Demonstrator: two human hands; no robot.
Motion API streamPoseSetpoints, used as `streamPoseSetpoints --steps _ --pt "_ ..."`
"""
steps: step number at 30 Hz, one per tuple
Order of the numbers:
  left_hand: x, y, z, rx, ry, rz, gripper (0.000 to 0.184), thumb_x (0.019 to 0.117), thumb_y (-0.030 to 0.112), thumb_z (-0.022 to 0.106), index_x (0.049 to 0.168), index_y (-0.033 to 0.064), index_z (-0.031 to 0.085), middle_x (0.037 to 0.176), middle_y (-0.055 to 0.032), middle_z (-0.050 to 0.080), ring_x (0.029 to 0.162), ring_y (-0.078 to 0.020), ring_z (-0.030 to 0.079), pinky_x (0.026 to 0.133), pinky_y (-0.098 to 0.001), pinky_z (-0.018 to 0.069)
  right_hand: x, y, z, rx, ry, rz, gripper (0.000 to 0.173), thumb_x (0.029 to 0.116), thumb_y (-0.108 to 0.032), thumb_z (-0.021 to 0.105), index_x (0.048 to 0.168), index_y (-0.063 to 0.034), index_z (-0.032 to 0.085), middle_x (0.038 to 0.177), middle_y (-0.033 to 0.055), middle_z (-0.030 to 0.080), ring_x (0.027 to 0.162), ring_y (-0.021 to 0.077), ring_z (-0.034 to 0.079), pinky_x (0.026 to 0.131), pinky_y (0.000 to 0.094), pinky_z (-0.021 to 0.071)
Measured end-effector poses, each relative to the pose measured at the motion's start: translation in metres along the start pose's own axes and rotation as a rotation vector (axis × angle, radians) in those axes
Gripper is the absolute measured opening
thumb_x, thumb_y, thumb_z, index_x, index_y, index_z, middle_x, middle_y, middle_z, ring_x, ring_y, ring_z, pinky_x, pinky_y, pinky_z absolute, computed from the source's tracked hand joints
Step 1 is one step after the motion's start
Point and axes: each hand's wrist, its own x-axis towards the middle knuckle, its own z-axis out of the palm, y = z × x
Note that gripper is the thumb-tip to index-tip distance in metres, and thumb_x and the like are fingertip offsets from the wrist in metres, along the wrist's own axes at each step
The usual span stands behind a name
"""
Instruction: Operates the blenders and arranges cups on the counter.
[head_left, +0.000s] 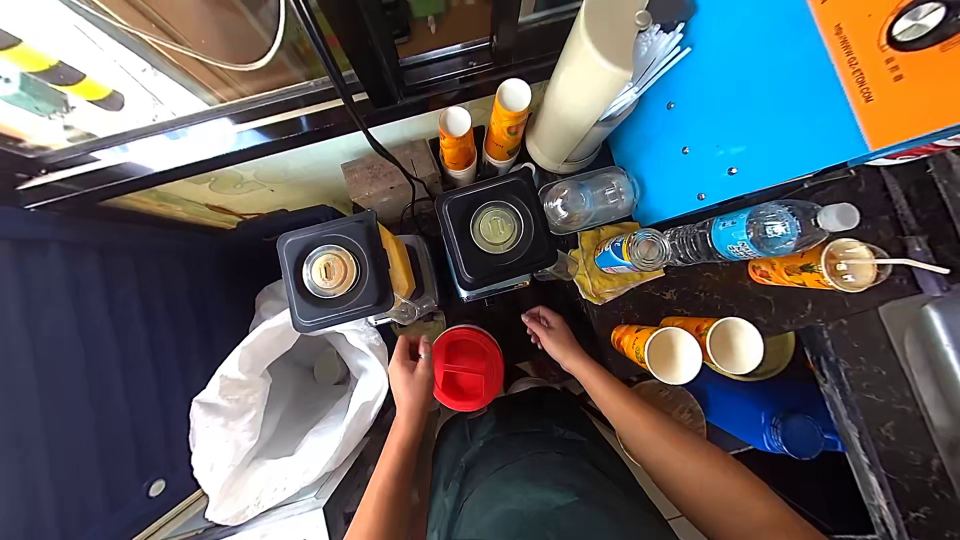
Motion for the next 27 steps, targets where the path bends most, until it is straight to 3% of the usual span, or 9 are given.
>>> streamPoseSetpoints --steps 2,5,7,9,12,18,23,25,27 --pt "-0.008 0.068 -0.007 -0.003 -0.006 0.368 0.021 0.0977 0.024 0.062 0.094 0.0035 0.067 0.083 -0.002 0.065 0.076 -0.0093 0.064 0.071 -0.0282 0.0568 -0.015 0.002 -0.007 -0.036 -0.012 0.009 0.026 0.1049 -0.026 0.057 0.116 -0.003 0.064 0.086 0.006 0.065 0.066 0.0114 0.061 0.06 0.0271 0.0527" --pt "0.022 0.167 -0.011 0.174 -0.007 0.709 0.025 0.0909 0.024 0.072 0.109 0.0075 0.07 0.107 -0.01 0.07 0.106 -0.025 0.064 0.094 -0.0435 0.0535 -0.036 0.006 -0.013 -0.074 -0.019 0.018 0.025 0.1047 -0.024 0.056 0.115 -0.0023 0.064 0.086 0.006 0.065 0.066 0.0105 0.061 0.06 0.0268 0.053" --pt "0.06 0.214 -0.01 0.41 -0.139 0.701 0.046 0.0886 0.03 0.075 0.13 0.0132 0.065 0.126 -0.0133 0.064 0.123 -0.0337 0.056 0.102 -0.0519 0.0482 -0.046 0.005 -0.014 -0.068 -0.023 0.007 0.025 0.1045 -0.023 0.056 0.115 -0.0028 0.065 0.086 0.006 0.066 0.066 0.0102 0.061 0.06 0.0261 0.0529" --pt "0.099 0.239 0.001 0.622 -0.302 0.647 0.063 0.0811 0.037 0.08 0.139 0.0215 0.06 0.129 -0.0125 0.061 0.124 -0.0369 0.053 0.096 -0.0552 0.0492 -0.055 0.002 -0.016 -0.047 -0.012 -0.022 0.023 0.1037 -0.023 0.057 0.114 -0.0036 0.065 0.087 0.0056 0.067 0.067 0.0103 0.062 0.06 0.026 0.0536" --pt "0.123 0.265 0.004 0.759 -0.471 0.621 0.067 0.0723 0.038 0.089 0.132 0.021 0.064 0.119 -0.0139 0.064 0.118 -0.0367 0.058 0.091 -0.0541 0.0534 -0.065 -0.008 -0.02 -0.011 0.014 -0.058 0.022 0.1036 -0.022 0.057 0.113 -0.0036 0.065 0.086 0.0048 0.066 0.067 0.0097 0.062 0.06 0.025 0.0529" --pt "0.129 0.262 -0.002 0.739 -0.521 0.669 0.065 0.0716 0.035 0.089 0.13 0.0214 0.065 0.116 -0.0123 0.064 0.116 -0.0327 0.06 0.095 -0.0511 0.0524 -0.073 -0.039 -0.02 0.076 0.176 -0.287 0.025 0.1021 -0.019 0.059 0.119 -0.0002 0.062 0.092 0.0065 0.066 0.073 0.0111 0.063 0.064 0.0255 0.0549" --pt "0.123 0.239 -0.055 0.017 -0.511 0.626 0.063 0.0835 0.038 0.078 0.137 0.0112 0.06 0.112 -0.0055 0.068 0.092 -0.0153 0.066 0.077 -0.0366 0.0588 -0.061 -0.109 -0.023 0.053 0.329 -0.576 0.072 0.092 -0.04 0.073 0.144 -0.0016 0.041 0.143 0.0173 0.052 0.131 0.0256 0.053 0.106 0.0436 0.0497" --pt "0.096 0.214 -0.073 -0.447 -0.518 0.475 0.068 0.0886 0.056 0.071 0.141 0.0154 0.054 0.116 -0.0007 0.068 0.096 -0.0104 0.067 0.081 -0.0311 0.0595 -0.044 -0.129 -0.026 0.016 0.264 -0.59 0.071 0.0872 -0.042 0.078 0.14 -0.0043 0.048 0.137 0.0137 0.057 0.128 0.0223 0.055 0.106 0.0436 0.0499" --pt "0.056 0.179 -0.081 -0.825 -0.419 0.179 0.052 0.0856 0.061 0.071 0.123 0.0263 0.064 0.108 0.0058 0.074 0.098 -0.0064 0.07 0.084 -0.0298 0.0616 -0.023 -0.141 -0.026 0.032 0.165 -0.572 0.046 0.0848 -0.035 0.081 0.116 -0.0077 0.063 0.105 0.004 0.069 0.098 0.0119 0.067 0.086 0.0347 0.0582"
